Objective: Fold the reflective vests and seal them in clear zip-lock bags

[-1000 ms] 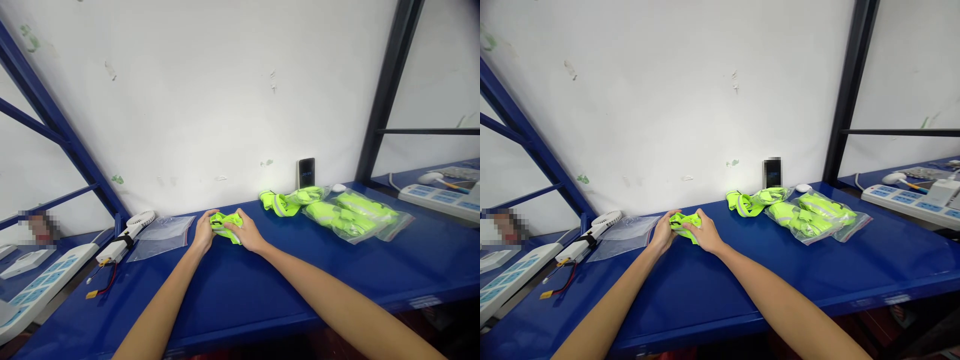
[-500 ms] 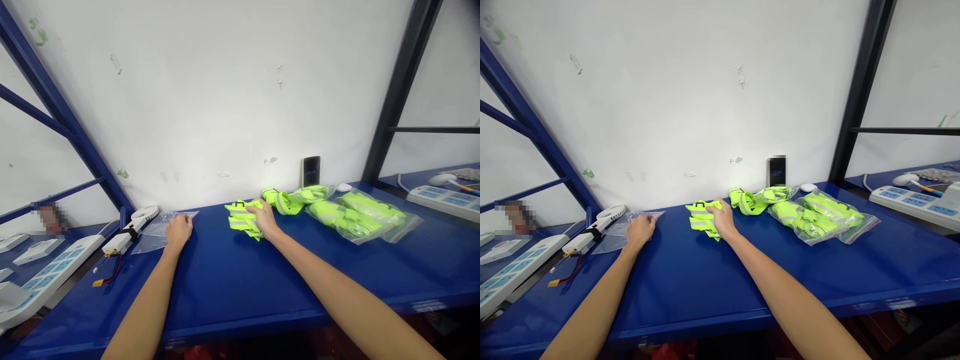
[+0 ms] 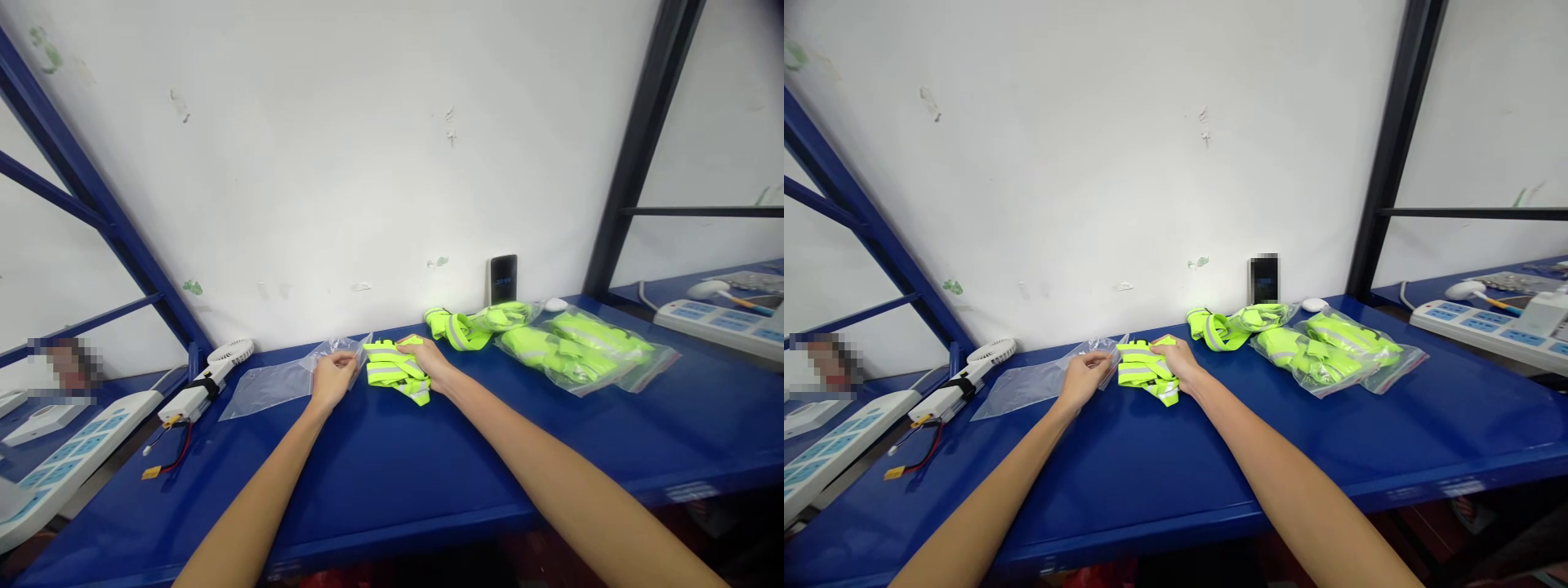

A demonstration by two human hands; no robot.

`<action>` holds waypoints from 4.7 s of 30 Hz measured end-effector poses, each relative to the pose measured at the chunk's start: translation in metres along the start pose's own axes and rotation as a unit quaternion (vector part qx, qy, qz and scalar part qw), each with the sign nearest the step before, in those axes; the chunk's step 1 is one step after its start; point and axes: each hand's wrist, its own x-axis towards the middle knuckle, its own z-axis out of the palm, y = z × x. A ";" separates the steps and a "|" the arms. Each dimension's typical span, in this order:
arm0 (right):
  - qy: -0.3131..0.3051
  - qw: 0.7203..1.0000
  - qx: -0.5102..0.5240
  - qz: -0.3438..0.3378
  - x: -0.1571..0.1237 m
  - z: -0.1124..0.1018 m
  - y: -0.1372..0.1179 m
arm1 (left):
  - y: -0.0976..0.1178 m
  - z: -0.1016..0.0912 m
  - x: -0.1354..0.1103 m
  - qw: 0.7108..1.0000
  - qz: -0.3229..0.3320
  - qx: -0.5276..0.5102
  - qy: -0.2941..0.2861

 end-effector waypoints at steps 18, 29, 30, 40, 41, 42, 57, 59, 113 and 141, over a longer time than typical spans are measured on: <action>0.116 0.990 -0.030 -0.070 0.013 -0.006 0.004 | 0.016 0.014 -0.024 0.936 0.268 0.207 -0.096; 0.118 0.985 -0.045 -0.114 0.009 -0.004 0.001 | 0.029 0.000 -0.026 0.758 0.412 0.485 -0.145; 0.112 0.987 -0.043 -0.105 0.008 -0.004 -0.001 | 0.031 -0.003 -0.024 0.741 0.411 0.509 -0.153; 0.018 0.997 -0.046 -0.056 -0.008 0.001 -0.014 | 0.025 -0.007 -0.019 0.698 0.410 0.572 -0.131; 0.018 0.997 -0.055 -0.057 -0.008 0.001 -0.014 | 0.025 -0.007 -0.019 0.699 0.409 0.570 -0.139; 0.016 0.996 -0.065 -0.061 -0.008 0.000 -0.013 | 0.026 -0.008 -0.019 0.701 0.407 0.567 -0.149; 0.034 0.963 -0.208 -0.166 -0.011 0.005 0.003 | 0.014 0.000 -0.019 0.758 0.374 0.497 -0.196; 0.046 0.966 -0.204 -0.155 -0.011 0.006 0.003 | 0.014 0.000 -0.017 0.756 0.372 0.505 -0.188; 0.074 0.848 -0.458 -0.257 -0.036 0.016 -0.008 | 0.010 0.020 -0.028 0.788 0.366 0.478 -0.132; -0.060 0.963 -0.214 -0.151 -0.013 0.009 -0.001 | 0.022 0.014 -0.030 0.776 0.364 0.477 -0.196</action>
